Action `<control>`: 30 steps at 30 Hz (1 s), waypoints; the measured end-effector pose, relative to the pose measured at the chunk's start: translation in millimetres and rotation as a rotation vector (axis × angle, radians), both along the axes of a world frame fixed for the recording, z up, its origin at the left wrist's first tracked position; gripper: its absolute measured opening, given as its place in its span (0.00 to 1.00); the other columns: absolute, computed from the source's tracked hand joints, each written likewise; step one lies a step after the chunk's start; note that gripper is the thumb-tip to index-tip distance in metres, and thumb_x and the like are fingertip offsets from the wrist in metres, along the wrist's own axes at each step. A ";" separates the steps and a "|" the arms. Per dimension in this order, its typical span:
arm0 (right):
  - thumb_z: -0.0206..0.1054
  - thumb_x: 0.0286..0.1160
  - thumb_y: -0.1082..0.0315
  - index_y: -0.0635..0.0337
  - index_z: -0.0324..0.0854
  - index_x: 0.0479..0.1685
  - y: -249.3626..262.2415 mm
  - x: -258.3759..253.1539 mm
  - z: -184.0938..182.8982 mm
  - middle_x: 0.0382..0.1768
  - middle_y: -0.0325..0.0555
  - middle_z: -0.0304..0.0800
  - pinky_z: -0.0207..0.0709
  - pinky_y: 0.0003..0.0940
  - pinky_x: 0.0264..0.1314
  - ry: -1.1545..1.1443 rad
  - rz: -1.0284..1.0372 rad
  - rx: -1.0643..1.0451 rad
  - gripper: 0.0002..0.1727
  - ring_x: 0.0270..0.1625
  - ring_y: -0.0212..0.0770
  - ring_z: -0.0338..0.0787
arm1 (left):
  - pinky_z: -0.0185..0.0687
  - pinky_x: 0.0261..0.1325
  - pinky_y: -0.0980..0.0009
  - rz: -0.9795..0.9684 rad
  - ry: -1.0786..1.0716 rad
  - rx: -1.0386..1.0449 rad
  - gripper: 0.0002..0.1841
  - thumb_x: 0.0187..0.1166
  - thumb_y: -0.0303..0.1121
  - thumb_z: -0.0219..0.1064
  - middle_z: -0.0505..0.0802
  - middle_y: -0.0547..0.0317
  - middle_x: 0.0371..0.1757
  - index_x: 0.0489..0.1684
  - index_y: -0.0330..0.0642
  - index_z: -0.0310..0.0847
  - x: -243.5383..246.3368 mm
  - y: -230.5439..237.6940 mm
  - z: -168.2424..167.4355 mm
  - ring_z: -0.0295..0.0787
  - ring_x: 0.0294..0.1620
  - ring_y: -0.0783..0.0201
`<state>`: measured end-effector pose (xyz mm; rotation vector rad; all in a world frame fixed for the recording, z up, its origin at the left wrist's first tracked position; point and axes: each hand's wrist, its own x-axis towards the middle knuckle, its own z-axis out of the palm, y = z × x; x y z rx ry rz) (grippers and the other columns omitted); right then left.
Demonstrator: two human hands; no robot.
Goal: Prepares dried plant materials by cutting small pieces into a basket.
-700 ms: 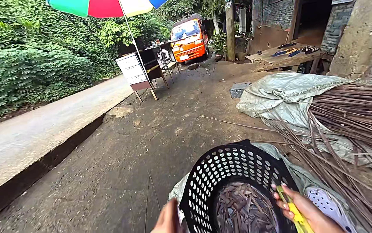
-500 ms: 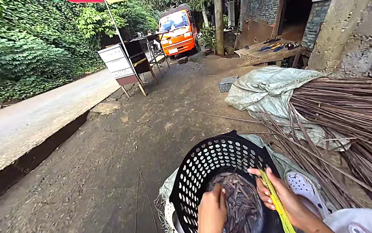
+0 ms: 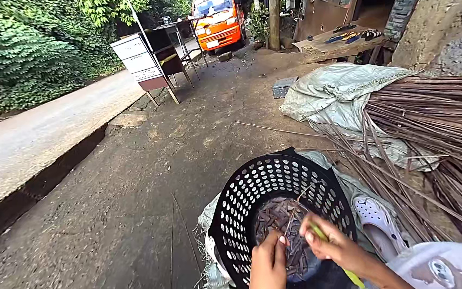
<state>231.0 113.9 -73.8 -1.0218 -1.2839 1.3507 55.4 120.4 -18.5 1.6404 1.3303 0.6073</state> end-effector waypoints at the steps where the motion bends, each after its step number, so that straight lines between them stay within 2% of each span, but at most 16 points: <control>1: 0.63 0.76 0.65 0.66 0.73 0.46 -0.2 3.2 -0.5 0.23 0.24 0.67 0.60 0.12 0.28 -0.041 0.112 0.004 0.11 0.22 0.13 0.65 | 0.63 0.29 0.79 -0.010 -0.047 -0.023 0.14 0.85 0.22 0.50 0.74 0.66 0.18 0.42 0.23 0.83 1.5 -1.2 0.1 0.64 0.19 0.79; 3: 0.66 0.76 0.52 0.72 0.78 0.46 1.5 4.2 -2.6 0.24 0.35 0.72 0.63 0.20 0.32 -0.199 0.217 0.091 0.25 0.26 0.22 0.69 | 0.60 0.26 0.83 -0.026 -0.157 -0.115 0.12 0.84 0.21 0.49 0.72 0.72 0.18 0.39 0.26 0.81 5.0 -3.6 0.7 0.62 0.18 0.84; 4: 0.63 0.77 0.48 0.74 0.82 0.44 2.5 2.9 -2.1 0.23 0.43 0.77 0.68 0.30 0.33 -0.285 0.205 0.141 0.29 0.27 0.30 0.74 | 0.59 0.24 0.86 -0.027 -0.202 -0.173 0.12 0.85 0.21 0.48 0.71 0.76 0.17 0.37 0.32 0.79 5.9 -4.3 0.7 0.61 0.17 0.86; 5: 0.60 0.78 0.46 0.74 0.84 0.40 2.6 0.5 -2.2 0.20 0.48 0.79 0.69 0.38 0.30 -0.352 0.166 0.189 0.31 0.24 0.37 0.77 | 0.58 0.23 0.87 -0.017 -0.240 -0.220 0.12 0.85 0.21 0.47 0.70 0.78 0.17 0.35 0.35 0.77 6.2 -5.0 0.7 0.60 0.16 0.87; 6: 0.59 0.79 0.47 0.74 0.85 0.36 2.0 -2.1 -2.5 0.17 0.50 0.78 0.69 0.41 0.27 -0.395 0.121 0.230 0.31 0.22 0.41 0.77 | 0.58 0.22 0.87 -0.001 -0.275 -0.259 0.12 0.85 0.20 0.46 0.69 0.80 0.16 0.35 0.37 0.76 6.1 -5.3 0.9 0.60 0.15 0.88; 10: 0.60 0.76 0.47 0.71 0.84 0.28 2.5 -9.3 -4.8 0.12 0.48 0.73 0.64 0.41 0.21 -0.486 -0.021 0.290 0.29 0.16 0.42 0.74 | 0.55 0.19 0.90 0.059 -0.336 -0.328 0.14 0.86 0.19 0.44 0.69 0.80 0.15 0.35 0.40 0.74 7.1 -4.7 2.4 0.59 0.13 0.89; 13: 0.60 0.76 0.46 0.71 0.84 0.29 8.0 -8.2 -2.9 0.11 0.47 0.71 0.63 0.43 0.20 -0.542 -0.050 0.268 0.30 0.15 0.43 0.73 | 0.54 0.18 0.89 0.089 -0.295 -0.303 0.14 0.86 0.20 0.45 0.68 0.79 0.14 0.31 0.41 0.72 9.5 -2.9 1.8 0.58 0.13 0.89; 15: 0.60 0.76 0.46 0.71 0.84 0.30 9.6 -7.2 -3.2 0.12 0.47 0.71 0.63 0.44 0.21 -0.543 -0.038 0.235 0.30 0.17 0.44 0.74 | 0.54 0.19 0.88 0.104 -0.273 -0.288 0.14 0.87 0.20 0.45 0.68 0.79 0.15 0.34 0.38 0.75 11.5 -1.7 0.4 0.58 0.13 0.88; 17: 0.60 0.75 0.48 0.70 0.84 0.29 11.2 -8.0 -5.8 0.12 0.46 0.71 0.63 0.44 0.22 -0.535 -0.065 0.216 0.28 0.17 0.43 0.74 | 0.54 0.19 0.88 0.106 -0.246 -0.284 0.13 0.87 0.20 0.46 0.68 0.77 0.16 0.37 0.34 0.77 12.7 -0.2 -1.0 0.58 0.13 0.87; 19: 0.61 0.75 0.54 0.74 0.83 0.32 14.9 -6.7 -8.2 0.15 0.47 0.74 0.67 0.43 0.26 -0.487 -0.174 0.144 0.25 0.20 0.41 0.75 | 0.54 0.19 0.87 0.090 -0.210 -0.287 0.13 0.87 0.20 0.46 0.67 0.77 0.15 0.36 0.34 0.76 10.3 -1.3 -0.3 0.57 0.13 0.86; 21: 0.58 0.83 0.64 0.81 0.80 0.49 27.6 9.2 -6.8 0.24 0.42 0.76 0.70 0.32 0.34 -0.370 -0.339 -0.016 0.20 0.26 0.30 0.73 | 0.54 0.19 0.88 0.075 -0.209 -0.307 0.13 0.86 0.19 0.45 0.67 0.79 0.14 0.35 0.35 0.75 0.7 -9.2 2.1 0.57 0.12 0.88; 22: 0.56 0.85 0.66 0.80 0.78 0.54 34.1 18.5 -5.7 0.25 0.36 0.72 0.67 0.24 0.33 -0.336 -0.368 -0.060 0.19 0.26 0.23 0.70 | 0.54 0.19 0.88 0.085 -0.211 -0.316 0.13 0.86 0.19 0.44 0.67 0.79 0.14 0.35 0.35 0.75 -5.5 -13.4 1.6 0.58 0.12 0.88; 23: 0.55 0.84 0.67 0.78 0.78 0.52 37.0 22.6 -3.6 0.25 0.33 0.70 0.65 0.22 0.32 -0.325 -0.349 -0.073 0.18 0.25 0.21 0.67 | 0.54 0.19 0.88 0.106 -0.206 -0.324 0.13 0.87 0.19 0.44 0.67 0.79 0.14 0.35 0.36 0.74 -10.7 -14.4 -0.1 0.57 0.12 0.88; 26: 0.56 0.82 0.64 0.72 0.79 0.42 29.8 11.3 -4.4 0.23 0.31 0.69 0.61 0.22 0.31 -0.290 -0.089 -0.082 0.16 0.24 0.20 0.65 | 0.52 0.17 0.88 0.152 -0.187 -0.349 0.14 0.88 0.20 0.44 0.67 0.79 0.13 0.35 0.37 0.74 -12.2 -8.9 -1.5 0.56 0.11 0.87; 28: 0.56 0.82 0.64 0.71 0.78 0.44 23.8 0.1 -7.2 0.25 0.29 0.67 0.60 0.17 0.29 -0.180 0.161 -0.104 0.15 0.24 0.17 0.64 | 0.52 0.17 0.87 0.142 -0.176 -0.346 0.13 0.88 0.20 0.44 0.67 0.79 0.13 0.35 0.37 0.74 -10.8 -6.1 1.0 0.56 0.11 0.87; 30: 0.55 0.81 0.64 0.66 0.76 0.46 20.4 -7.5 -8.0 0.23 0.23 0.65 0.57 0.12 0.27 -0.056 0.322 -0.148 0.13 0.22 0.13 0.62 | 0.52 0.18 0.87 0.131 -0.180 -0.333 0.13 0.87 0.20 0.45 0.67 0.79 0.14 0.35 0.38 0.74 -11.3 -7.1 -0.7 0.56 0.12 0.87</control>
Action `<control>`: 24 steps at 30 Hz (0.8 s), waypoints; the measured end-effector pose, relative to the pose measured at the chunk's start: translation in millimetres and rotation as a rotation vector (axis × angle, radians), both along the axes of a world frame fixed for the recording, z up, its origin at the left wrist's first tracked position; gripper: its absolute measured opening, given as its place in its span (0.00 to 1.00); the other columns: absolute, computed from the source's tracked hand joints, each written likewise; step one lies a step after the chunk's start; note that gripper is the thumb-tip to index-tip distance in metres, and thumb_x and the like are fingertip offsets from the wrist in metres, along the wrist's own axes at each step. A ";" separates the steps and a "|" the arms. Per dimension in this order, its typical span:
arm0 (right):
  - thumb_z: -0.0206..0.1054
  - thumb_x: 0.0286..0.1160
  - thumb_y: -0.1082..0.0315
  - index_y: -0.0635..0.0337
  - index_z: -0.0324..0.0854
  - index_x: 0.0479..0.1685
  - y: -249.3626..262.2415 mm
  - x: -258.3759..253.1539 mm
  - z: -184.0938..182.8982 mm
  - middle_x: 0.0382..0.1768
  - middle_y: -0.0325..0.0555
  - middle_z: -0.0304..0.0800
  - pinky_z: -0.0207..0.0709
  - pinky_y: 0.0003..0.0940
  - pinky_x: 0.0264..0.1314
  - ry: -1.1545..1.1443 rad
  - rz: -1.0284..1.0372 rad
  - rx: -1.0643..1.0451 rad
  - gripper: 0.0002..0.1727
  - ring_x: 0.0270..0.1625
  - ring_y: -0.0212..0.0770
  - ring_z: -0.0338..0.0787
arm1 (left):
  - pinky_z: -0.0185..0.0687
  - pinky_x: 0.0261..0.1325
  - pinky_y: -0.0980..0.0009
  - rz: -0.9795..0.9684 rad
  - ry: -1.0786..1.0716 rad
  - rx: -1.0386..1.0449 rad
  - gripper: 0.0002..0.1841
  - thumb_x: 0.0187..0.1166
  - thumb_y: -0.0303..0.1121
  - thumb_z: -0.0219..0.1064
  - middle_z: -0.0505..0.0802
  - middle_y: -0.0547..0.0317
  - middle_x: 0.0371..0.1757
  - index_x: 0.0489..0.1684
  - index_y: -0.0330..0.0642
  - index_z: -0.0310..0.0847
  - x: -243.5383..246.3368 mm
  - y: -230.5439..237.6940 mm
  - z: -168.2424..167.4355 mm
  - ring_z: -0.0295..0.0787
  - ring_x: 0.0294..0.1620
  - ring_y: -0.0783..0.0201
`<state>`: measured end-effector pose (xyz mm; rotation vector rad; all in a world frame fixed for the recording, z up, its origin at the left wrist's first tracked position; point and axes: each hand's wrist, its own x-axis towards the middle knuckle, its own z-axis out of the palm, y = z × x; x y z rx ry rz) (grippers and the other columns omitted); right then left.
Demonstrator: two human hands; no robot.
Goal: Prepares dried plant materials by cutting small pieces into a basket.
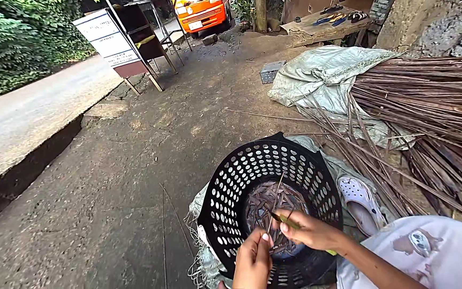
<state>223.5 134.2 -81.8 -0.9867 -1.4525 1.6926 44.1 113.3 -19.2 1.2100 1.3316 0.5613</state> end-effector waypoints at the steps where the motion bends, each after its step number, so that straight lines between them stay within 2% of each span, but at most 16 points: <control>1: 0.54 0.81 0.64 0.64 0.76 0.47 0.2 -2.5 1.5 0.22 0.20 0.64 0.56 0.12 0.26 0.042 0.009 -0.026 0.12 0.21 0.12 0.62 | 0.52 0.18 0.87 -0.004 -0.004 0.008 0.13 0.87 0.20 0.45 0.67 0.79 0.14 0.35 0.38 0.75 -0.9 -0.6 -1.2 0.56 0.12 0.87; 3: 0.53 0.81 0.66 0.64 0.77 0.52 3.5 -4.6 4.2 0.20 0.19 0.62 0.56 0.13 0.25 0.071 -0.102 -0.040 0.13 0.20 0.13 0.61 | 0.53 0.18 0.87 -0.024 0.006 0.025 0.13 0.86 0.20 0.46 0.67 0.79 0.15 0.35 0.38 0.75 -2.9 -1.4 -1.7 0.56 0.13 0.87; 6: 0.54 0.82 0.69 0.71 0.75 0.68 12.5 2.8 6.0 0.24 0.22 0.66 0.57 0.13 0.25 0.036 -0.213 -0.047 0.20 0.21 0.14 0.61 | 0.54 0.20 0.85 -0.054 0.058 0.039 0.12 0.86 0.21 0.46 0.67 0.78 0.16 0.36 0.35 0.76 -2.3 -2.0 -1.2 0.57 0.14 0.85; 9: 0.55 0.82 0.71 0.71 0.62 0.82 14.9 3.1 11.3 0.28 0.24 0.70 0.57 0.13 0.23 0.065 -0.244 -0.100 0.29 0.21 0.15 0.62 | 0.56 0.22 0.84 -0.071 0.121 0.076 0.12 0.87 0.21 0.48 0.67 0.75 0.17 0.38 0.32 0.78 1.0 0.4 -2.7 0.58 0.15 0.84; 11: 0.57 0.81 0.73 0.71 0.55 0.87 15.4 0.0 13.7 0.30 0.27 0.75 0.58 0.14 0.25 0.067 -0.306 -0.127 0.33 0.22 0.15 0.64 | 0.57 0.24 0.82 -0.081 0.165 0.098 0.12 0.87 0.21 0.48 0.67 0.73 0.17 0.39 0.29 0.79 4.4 2.3 -3.2 0.59 0.16 0.82; 13: 0.56 0.83 0.74 0.72 0.52 0.88 16.9 -2.4 13.2 0.36 0.33 0.82 0.62 0.16 0.29 0.027 -0.400 -0.116 0.34 0.25 0.16 0.68 | 0.58 0.24 0.81 -0.078 0.173 0.091 0.12 0.88 0.22 0.48 0.67 0.72 0.17 0.39 0.29 0.79 6.2 3.3 -5.6 0.59 0.16 0.81; 14: 0.55 0.84 0.75 0.73 0.55 0.87 18.9 -3.3 9.8 0.40 0.37 0.84 0.64 0.16 0.29 0.001 -0.488 -0.084 0.31 0.26 0.17 0.69 | 0.57 0.24 0.82 -0.079 0.162 0.080 0.12 0.87 0.21 0.48 0.67 0.73 0.17 0.39 0.29 0.78 5.4 3.0 -6.6 0.59 0.16 0.82; 15: 0.54 0.85 0.77 0.73 0.59 0.86 21.7 -1.5 6.1 0.53 0.46 0.84 0.67 0.16 0.32 -0.036 -0.567 -0.042 0.29 0.30 0.19 0.73 | 0.57 0.23 0.83 -0.085 0.143 0.070 0.12 0.87 0.21 0.48 0.67 0.74 0.17 0.38 0.30 0.78 4.0 2.0 -6.8 0.58 0.15 0.83; 16: 0.53 0.86 0.79 0.73 0.60 0.86 23.7 2.8 4.9 0.72 0.57 0.79 0.71 0.16 0.42 -0.081 -0.594 -0.008 0.28 0.39 0.21 0.78 | 0.56 0.22 0.84 -0.093 0.124 0.063 0.12 0.86 0.21 0.48 0.67 0.75 0.17 0.37 0.31 0.78 2.8 0.6 -6.2 0.58 0.15 0.84; 17: 0.52 0.87 0.79 0.73 0.61 0.85 24.1 5.6 5.4 0.81 0.62 0.70 0.72 0.18 0.53 -0.125 -0.577 0.024 0.27 0.51 0.25 0.81 | 0.56 0.23 0.83 -0.095 0.120 0.059 0.12 0.86 0.20 0.48 0.67 0.74 0.17 0.37 0.30 0.78 1.9 -0.1 -5.3 0.58 0.15 0.83; 18: 0.51 0.88 0.77 0.74 0.62 0.85 22.4 6.2 7.1 0.84 0.65 0.66 0.71 0.22 0.66 -0.141 -0.552 0.044 0.26 0.66 0.32 0.82 | 0.56 0.23 0.83 -0.085 0.127 0.058 0.12 0.87 0.20 0.48 0.67 0.74 0.17 0.37 0.30 0.78 1.6 -0.2 -5.6 0.58 0.15 0.83; 19: 0.50 0.89 0.75 0.74 0.65 0.83 20.3 4.9 8.2 0.82 0.64 0.70 0.72 0.24 0.66 -0.139 -0.558 0.045 0.25 0.66 0.33 0.83 | 0.56 0.22 0.83 -0.067 0.136 0.061 0.12 0.87 0.20 0.47 0.67 0.74 0.17 0.37 0.30 0.78 1.7 -0.1 -6.7 0.58 0.15 0.83; 20: 0.48 0.91 0.73 0.73 0.70 0.79 19.4 2.8 9.1 0.73 0.58 0.79 0.72 0.20 0.49 -0.122 -0.586 0.015 0.22 0.50 0.26 0.81 | 0.56 0.22 0.83 -0.044 0.142 0.062 0.12 0.87 0.20 0.47 0.67 0.74 0.17 0.37 0.31 0.77 1.4 0.2 -7.7 0.58 0.15 0.83; 21: 0.45 0.93 0.71 0.73 0.73 0.75 18.8 2.6 10.2 0.59 0.49 0.84 0.68 0.17 0.37 -0.094 -0.597 -0.033 0.22 0.36 0.21 0.75 | 0.56 0.22 0.83 -0.023 0.144 0.065 0.12 0.87 0.20 0.47 0.67 0.74 0.17 0.38 0.31 0.77 0.4 0.7 -8.4 0.58 0.15 0.83; 23: 0.35 0.96 0.65 0.70 0.75 0.67 17.6 6.3 12.0 0.30 0.31 0.75 0.63 0.16 0.26 0.007 -0.572 -0.189 0.25 0.21 0.19 0.67 | 0.56 0.22 0.83 0.004 0.144 0.072 0.12 0.87 0.20 0.46 0.66 0.75 0.16 0.37 0.31 0.77 -2.4 0.9 -8.3 0.58 0.14 0.83; 24: 0.31 0.96 0.62 0.69 0.75 0.64 16.7 8.5 11.6 0.22 0.26 0.69 0.63 0.15 0.23 0.052 -0.545 -0.239 0.27 0.17 0.18 0.64 | 0.56 0.21 0.84 0.008 0.145 0.072 0.12 0.87 0.20 0.46 0.66 0.75 0.16 0.37 0.31 0.76 -3.0 0.8 -8.1 0.57 0.14 0.84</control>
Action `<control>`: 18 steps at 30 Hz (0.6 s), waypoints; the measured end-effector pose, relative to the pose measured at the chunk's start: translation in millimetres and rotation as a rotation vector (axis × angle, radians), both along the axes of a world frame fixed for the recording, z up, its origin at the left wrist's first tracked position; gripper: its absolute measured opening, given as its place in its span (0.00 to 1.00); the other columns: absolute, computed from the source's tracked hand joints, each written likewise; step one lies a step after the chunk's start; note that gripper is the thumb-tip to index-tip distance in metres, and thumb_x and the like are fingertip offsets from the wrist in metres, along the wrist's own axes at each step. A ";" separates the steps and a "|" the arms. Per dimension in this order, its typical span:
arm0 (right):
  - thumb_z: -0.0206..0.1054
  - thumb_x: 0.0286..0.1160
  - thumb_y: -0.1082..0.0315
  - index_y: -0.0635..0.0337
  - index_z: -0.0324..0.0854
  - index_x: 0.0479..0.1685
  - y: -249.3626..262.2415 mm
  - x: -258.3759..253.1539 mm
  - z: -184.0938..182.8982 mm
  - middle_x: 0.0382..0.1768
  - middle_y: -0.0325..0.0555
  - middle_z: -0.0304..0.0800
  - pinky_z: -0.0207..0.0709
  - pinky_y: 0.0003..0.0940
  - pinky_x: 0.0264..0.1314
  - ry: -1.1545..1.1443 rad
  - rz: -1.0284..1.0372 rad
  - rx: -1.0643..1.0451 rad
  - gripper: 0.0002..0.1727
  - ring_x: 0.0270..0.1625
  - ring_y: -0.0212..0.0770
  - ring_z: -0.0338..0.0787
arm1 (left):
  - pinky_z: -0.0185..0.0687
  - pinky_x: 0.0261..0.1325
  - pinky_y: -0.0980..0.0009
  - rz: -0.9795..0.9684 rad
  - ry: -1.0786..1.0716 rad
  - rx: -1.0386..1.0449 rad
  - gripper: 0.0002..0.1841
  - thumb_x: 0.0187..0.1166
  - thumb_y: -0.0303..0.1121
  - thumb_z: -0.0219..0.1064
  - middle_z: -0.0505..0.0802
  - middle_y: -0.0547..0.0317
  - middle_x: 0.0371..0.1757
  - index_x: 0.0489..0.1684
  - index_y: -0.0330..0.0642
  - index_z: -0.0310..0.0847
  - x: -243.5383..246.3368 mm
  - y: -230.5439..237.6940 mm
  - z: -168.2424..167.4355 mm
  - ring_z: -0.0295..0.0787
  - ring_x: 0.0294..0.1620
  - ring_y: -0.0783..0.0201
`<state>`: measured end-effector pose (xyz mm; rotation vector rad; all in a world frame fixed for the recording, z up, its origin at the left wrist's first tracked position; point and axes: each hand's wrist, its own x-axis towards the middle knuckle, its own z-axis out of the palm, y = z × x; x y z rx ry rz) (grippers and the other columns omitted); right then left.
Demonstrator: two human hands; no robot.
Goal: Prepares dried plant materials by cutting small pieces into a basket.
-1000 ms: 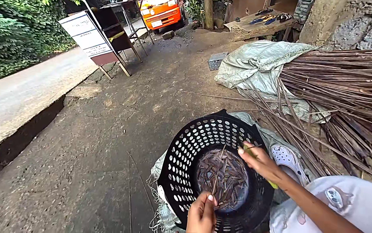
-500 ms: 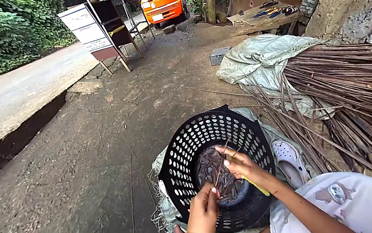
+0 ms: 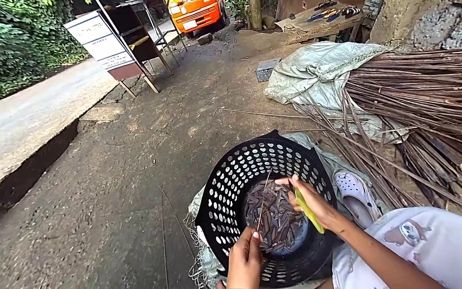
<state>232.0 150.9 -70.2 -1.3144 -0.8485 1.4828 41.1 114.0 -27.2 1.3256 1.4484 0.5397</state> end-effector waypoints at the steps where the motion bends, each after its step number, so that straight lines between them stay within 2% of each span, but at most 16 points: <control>1: 0.30 0.96 0.62 0.68 0.75 0.62 -1.6 1.8 -0.4 0.20 0.25 0.67 0.62 0.14 0.23 0.028 0.032 0.004 0.27 0.17 0.18 0.64 | 0.55 0.21 0.84 -0.001 -0.001 0.001 0.12 0.87 0.20 0.46 0.66 0.75 0.16 0.37 0.31 0.76 0.1 0.1 0.0 0.57 0.14 0.84; 4: 0.35 0.94 0.65 0.69 0.78 0.57 -6.5 0.7 3.1 0.23 0.25 0.70 0.64 0.14 0.27 -0.021 0.127 0.074 0.24 0.20 0.17 0.66 | 0.54 0.21 0.84 -0.022 -0.008 -0.004 0.12 0.87 0.21 0.47 0.66 0.75 0.16 0.37 0.32 0.76 2.8 0.7 -0.2 0.57 0.14 0.84; 6: 0.38 0.96 0.64 0.66 0.77 0.40 -5.8 -2.3 6.9 0.24 0.29 0.73 0.66 0.16 0.30 -0.133 0.170 0.030 0.23 0.22 0.19 0.70 | 0.55 0.22 0.84 -0.053 -0.014 -0.007 0.12 0.87 0.21 0.48 0.66 0.75 0.16 0.38 0.32 0.77 4.2 0.0 0.2 0.57 0.15 0.84; 7: 0.38 0.97 0.62 0.66 0.75 0.34 -4.0 -3.7 8.3 0.22 0.31 0.71 0.68 0.18 0.32 -0.210 0.192 -0.021 0.25 0.23 0.21 0.71 | 0.55 0.22 0.84 -0.074 -0.012 -0.001 0.12 0.87 0.21 0.48 0.66 0.75 0.17 0.38 0.31 0.77 4.6 -0.6 -0.2 0.57 0.15 0.84; 9: 0.36 0.98 0.59 0.70 0.74 0.33 -0.3 -4.3 9.6 0.24 0.38 0.66 0.67 0.26 0.37 -0.334 0.259 -0.118 0.29 0.26 0.29 0.69 | 0.57 0.24 0.82 -0.125 0.018 0.017 0.11 0.87 0.21 0.48 0.67 0.74 0.17 0.38 0.30 0.78 6.3 -2.3 0.2 0.58 0.16 0.82; 12: 0.34 0.98 0.56 0.72 0.75 0.36 4.8 -2.9 8.5 0.27 0.44 0.67 0.68 0.35 0.42 -0.401 0.331 -0.206 0.32 0.31 0.37 0.70 | 0.60 0.27 0.79 -0.164 0.082 0.054 0.12 0.86 0.21 0.49 0.68 0.70 0.18 0.40 0.26 0.79 8.2 -4.8 0.8 0.60 0.18 0.79; 15: 0.32 0.98 0.53 0.63 0.70 0.31 5.7 -2.9 6.1 0.20 0.36 0.64 0.66 0.24 0.30 -0.304 0.270 -0.267 0.30 0.20 0.29 0.68 | 0.60 0.27 0.80 -0.180 0.090 0.097 0.12 0.85 0.21 0.49 0.69 0.69 0.18 0.39 0.25 0.80 7.9 -5.4 0.3 0.61 0.19 0.80; 18: 0.32 0.97 0.51 0.59 0.67 0.31 6.7 -2.8 11.4 0.17 0.33 0.63 0.64 0.20 0.22 -0.188 0.272 -0.323 0.28 0.15 0.27 0.66 | 0.60 0.27 0.80 -0.190 0.088 0.122 0.12 0.85 0.21 0.50 0.69 0.69 0.18 0.39 0.24 0.79 8.6 -6.3 0.9 0.62 0.18 0.80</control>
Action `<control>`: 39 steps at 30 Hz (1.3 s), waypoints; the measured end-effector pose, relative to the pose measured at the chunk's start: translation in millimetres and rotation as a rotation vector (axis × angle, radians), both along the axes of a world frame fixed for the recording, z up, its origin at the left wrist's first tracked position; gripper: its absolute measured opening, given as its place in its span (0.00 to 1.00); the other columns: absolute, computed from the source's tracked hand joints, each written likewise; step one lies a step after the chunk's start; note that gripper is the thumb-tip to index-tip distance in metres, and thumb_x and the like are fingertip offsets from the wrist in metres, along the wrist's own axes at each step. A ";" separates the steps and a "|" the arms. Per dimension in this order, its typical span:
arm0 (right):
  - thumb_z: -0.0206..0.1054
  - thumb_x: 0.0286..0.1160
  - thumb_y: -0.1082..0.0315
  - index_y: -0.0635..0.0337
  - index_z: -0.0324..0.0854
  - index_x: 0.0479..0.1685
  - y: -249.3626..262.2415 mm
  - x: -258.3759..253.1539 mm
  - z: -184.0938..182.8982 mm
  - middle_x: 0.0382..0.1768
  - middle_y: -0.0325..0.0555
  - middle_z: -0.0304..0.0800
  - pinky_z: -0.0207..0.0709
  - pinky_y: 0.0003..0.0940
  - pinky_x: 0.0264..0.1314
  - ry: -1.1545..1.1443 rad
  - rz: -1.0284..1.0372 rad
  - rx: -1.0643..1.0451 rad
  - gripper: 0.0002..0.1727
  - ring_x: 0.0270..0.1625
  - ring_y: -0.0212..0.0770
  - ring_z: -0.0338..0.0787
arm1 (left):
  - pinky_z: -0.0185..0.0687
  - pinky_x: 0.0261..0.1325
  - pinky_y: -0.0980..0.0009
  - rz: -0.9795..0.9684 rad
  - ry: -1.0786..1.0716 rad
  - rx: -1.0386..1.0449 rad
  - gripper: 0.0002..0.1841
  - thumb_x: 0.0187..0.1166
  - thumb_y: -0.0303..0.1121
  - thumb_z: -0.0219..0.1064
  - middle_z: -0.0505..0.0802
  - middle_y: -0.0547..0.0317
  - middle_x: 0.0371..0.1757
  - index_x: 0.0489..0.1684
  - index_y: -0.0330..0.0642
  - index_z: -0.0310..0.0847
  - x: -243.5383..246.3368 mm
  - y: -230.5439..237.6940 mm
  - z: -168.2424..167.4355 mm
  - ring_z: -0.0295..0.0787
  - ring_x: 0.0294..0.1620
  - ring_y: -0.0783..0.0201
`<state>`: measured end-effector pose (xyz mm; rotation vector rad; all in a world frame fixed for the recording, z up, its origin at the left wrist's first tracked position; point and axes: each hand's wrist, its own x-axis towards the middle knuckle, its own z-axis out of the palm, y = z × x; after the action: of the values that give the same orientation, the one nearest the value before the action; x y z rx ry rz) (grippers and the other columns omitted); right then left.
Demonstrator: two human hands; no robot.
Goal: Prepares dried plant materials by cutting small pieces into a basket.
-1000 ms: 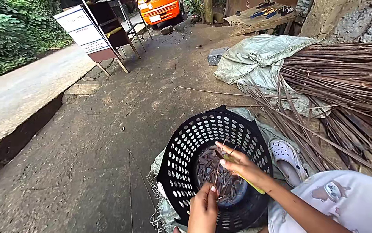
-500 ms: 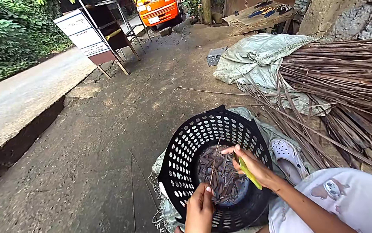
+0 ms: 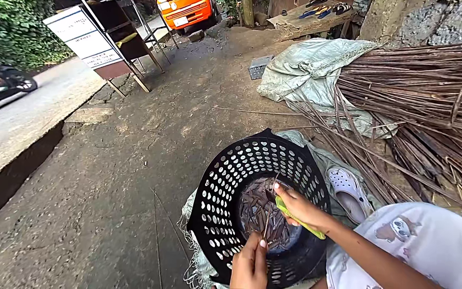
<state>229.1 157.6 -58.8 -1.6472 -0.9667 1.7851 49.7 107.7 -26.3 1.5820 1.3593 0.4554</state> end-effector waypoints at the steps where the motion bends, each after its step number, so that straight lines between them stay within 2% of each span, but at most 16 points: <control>1: 0.32 0.97 0.51 0.58 0.67 0.31 0.8 -0.5 0.0 0.16 0.33 0.63 0.63 0.20 0.22 0.014 -0.011 -0.006 0.28 0.14 0.27 0.65 | 0.60 0.27 0.80 0.000 -0.002 0.006 0.12 0.84 0.21 0.50 0.69 0.69 0.18 0.39 0.24 0.79 0.2 -0.3 0.0 0.61 0.18 0.80; 6: 0.34 0.97 0.50 0.63 0.69 0.32 20.1 19.1 -11.6 0.16 0.35 0.63 0.62 0.22 0.20 -0.087 -0.372 0.057 0.30 0.13 0.28 0.63 | 0.62 0.30 0.80 -0.042 -0.015 -0.025 0.11 0.83 0.20 0.50 0.70 0.69 0.18 0.36 0.24 0.79 -10.9 -9.6 -1.1 0.63 0.20 0.81; 9: 0.34 0.96 0.48 0.63 0.70 0.36 17.5 28.6 -4.6 0.19 0.36 0.64 0.64 0.23 0.22 -0.103 -0.195 0.003 0.31 0.15 0.29 0.66 | 0.60 0.27 0.82 0.035 -0.017 -0.056 0.11 0.84 0.20 0.49 0.68 0.73 0.17 0.37 0.24 0.77 -20.7 -13.9 -10.2 0.61 0.18 0.83; 12: 0.26 0.95 0.44 0.53 0.66 0.33 7.4 14.8 -6.1 0.19 0.31 0.65 0.62 0.17 0.19 0.175 -0.017 -0.083 0.31 0.14 0.24 0.64 | 0.58 0.27 0.82 0.056 -0.004 -0.090 0.11 0.85 0.21 0.48 0.67 0.74 0.17 0.38 0.28 0.77 -18.5 -9.8 -10.7 0.59 0.17 0.83; 15: 0.31 0.96 0.57 0.52 0.66 0.42 1.4 16.1 -13.2 0.28 0.30 0.69 0.66 0.14 0.24 0.426 0.198 0.012 0.20 0.19 0.21 0.68 | 0.59 0.27 0.81 0.079 0.012 -0.079 0.11 0.85 0.21 0.48 0.67 0.73 0.18 0.40 0.26 0.78 -20.7 -9.4 -10.2 0.59 0.18 0.82; 17: 0.35 0.93 0.62 0.51 0.67 0.43 1.7 21.8 -19.7 0.24 0.26 0.73 0.67 0.11 0.22 0.485 0.219 0.098 0.15 0.18 0.17 0.70 | 0.59 0.27 0.81 0.112 0.009 -0.071 0.11 0.85 0.21 0.48 0.67 0.73 0.18 0.42 0.26 0.78 -22.6 -9.7 -10.4 0.60 0.18 0.83; 19: 0.37 0.93 0.65 0.52 0.70 0.45 -0.1 23.6 -19.3 0.18 0.23 0.69 0.63 0.11 0.19 0.461 0.082 0.172 0.15 0.15 0.17 0.67 | 0.59 0.27 0.81 0.149 0.005 -0.061 0.12 0.86 0.21 0.48 0.67 0.73 0.18 0.45 0.25 0.78 -22.5 -9.7 -9.3 0.59 0.18 0.82; 20: 0.39 0.92 0.67 0.54 0.72 0.51 -1.0 24.5 -17.2 0.18 0.22 0.68 0.62 0.10 0.18 0.445 0.050 0.202 0.14 0.15 0.16 0.66 | 0.59 0.27 0.80 0.155 0.003 -0.052 0.13 0.86 0.21 0.47 0.69 0.72 0.19 0.50 0.24 0.79 -21.5 -9.8 -8.6 0.60 0.18 0.81; 21: 0.42 0.89 0.68 0.58 0.71 0.63 -2.5 25.1 -13.9 0.19 0.22 0.67 0.61 0.11 0.18 0.436 0.069 0.218 0.15 0.15 0.16 0.65 | 0.60 0.27 0.80 0.150 0.006 -0.041 0.15 0.86 0.21 0.48 0.71 0.70 0.20 0.55 0.23 0.80 -20.3 -9.8 -8.1 0.60 0.18 0.81; 23: 0.49 0.82 0.71 0.64 0.50 0.89 -4.5 20.8 -6.6 0.19 0.23 0.66 0.62 0.12 0.19 0.437 0.167 0.204 0.33 0.15 0.17 0.66 | 0.62 0.28 0.76 0.111 0.022 -0.026 0.17 0.85 0.20 0.48 0.75 0.64 0.22 0.62 0.23 0.80 -17.7 -9.9 -6.5 0.61 0.20 0.77; 24: 0.51 0.81 0.72 0.64 0.41 0.92 -5.1 16.1 -4.7 0.19 0.24 0.66 0.62 0.13 0.19 0.437 0.173 0.194 0.38 0.15 0.18 0.67 | 0.62 0.29 0.76 0.088 0.025 -0.019 0.17 0.85 0.20 0.48 0.77 0.63 0.23 0.62 0.23 0.81 -16.2 -10.5 -6.5 0.62 0.20 0.77; 26: 0.52 0.83 0.73 0.64 0.41 0.93 -5.6 8.3 -7.0 0.20 0.25 0.69 0.63 0.13 0.19 0.413 0.098 0.226 0.38 0.16 0.18 0.68 | 0.63 0.29 0.75 0.045 0.032 -0.020 0.18 0.85 0.20 0.49 0.80 0.60 0.25 0.63 0.23 0.81 -13.8 -11.9 -5.1 0.63 0.21 0.76; 29: 0.53 0.85 0.75 0.68 0.61 0.84 -2.7 4.2 -13.8 0.24 0.26 0.79 0.65 0.13 0.19 0.344 -0.082 0.307 0.27 0.16 0.17 0.70 | 0.64 0.31 0.75 0.025 0.049 -0.015 0.18 0.85 0.19 0.49 0.82 0.56 0.27 0.63 0.22 0.81 -13.5 -14.0 -3.4 0.64 0.22 0.75; 31: 0.53 0.85 0.76 0.71 0.67 0.79 -2.8 5.7 -15.0 0.25 0.26 0.79 0.66 0.13 0.20 0.333 -0.090 0.316 0.24 0.17 0.16 0.70 | 0.64 0.31 0.75 0.026 0.050 -0.004 0.17 0.84 0.19 0.49 0.82 0.56 0.26 0.62 0.22 0.82 -13.7 -14.6 -4.1 0.64 0.22 0.75; 36: 0.48 0.85 0.77 0.67 0.57 0.87 -4.5 11.6 -8.9 0.18 0.24 0.72 0.65 0.13 0.19 0.441 -0.002 0.205 0.29 0.15 0.19 0.69 | 0.65 0.30 0.74 0.041 0.089 0.012 0.17 0.84 0.20 0.50 0.80 0.58 0.24 0.60 0.23 0.83 -15.2 -13.4 -4.2 0.65 0.21 0.74; 39: 0.49 0.86 0.77 0.67 0.61 0.85 -4.3 11.7 -7.7 0.18 0.25 0.73 0.65 0.13 0.18 0.413 -0.007 0.189 0.27 0.14 0.19 0.69 | 0.65 0.30 0.74 0.056 0.092 0.015 0.17 0.84 0.20 0.50 0.80 0.59 0.23 0.60 0.23 0.83 -14.8 -13.8 -4.0 0.65 0.21 0.74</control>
<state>240.8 153.3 -66.5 -1.1061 -0.9019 1.8650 34.9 93.9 -30.3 1.5976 1.4754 0.4322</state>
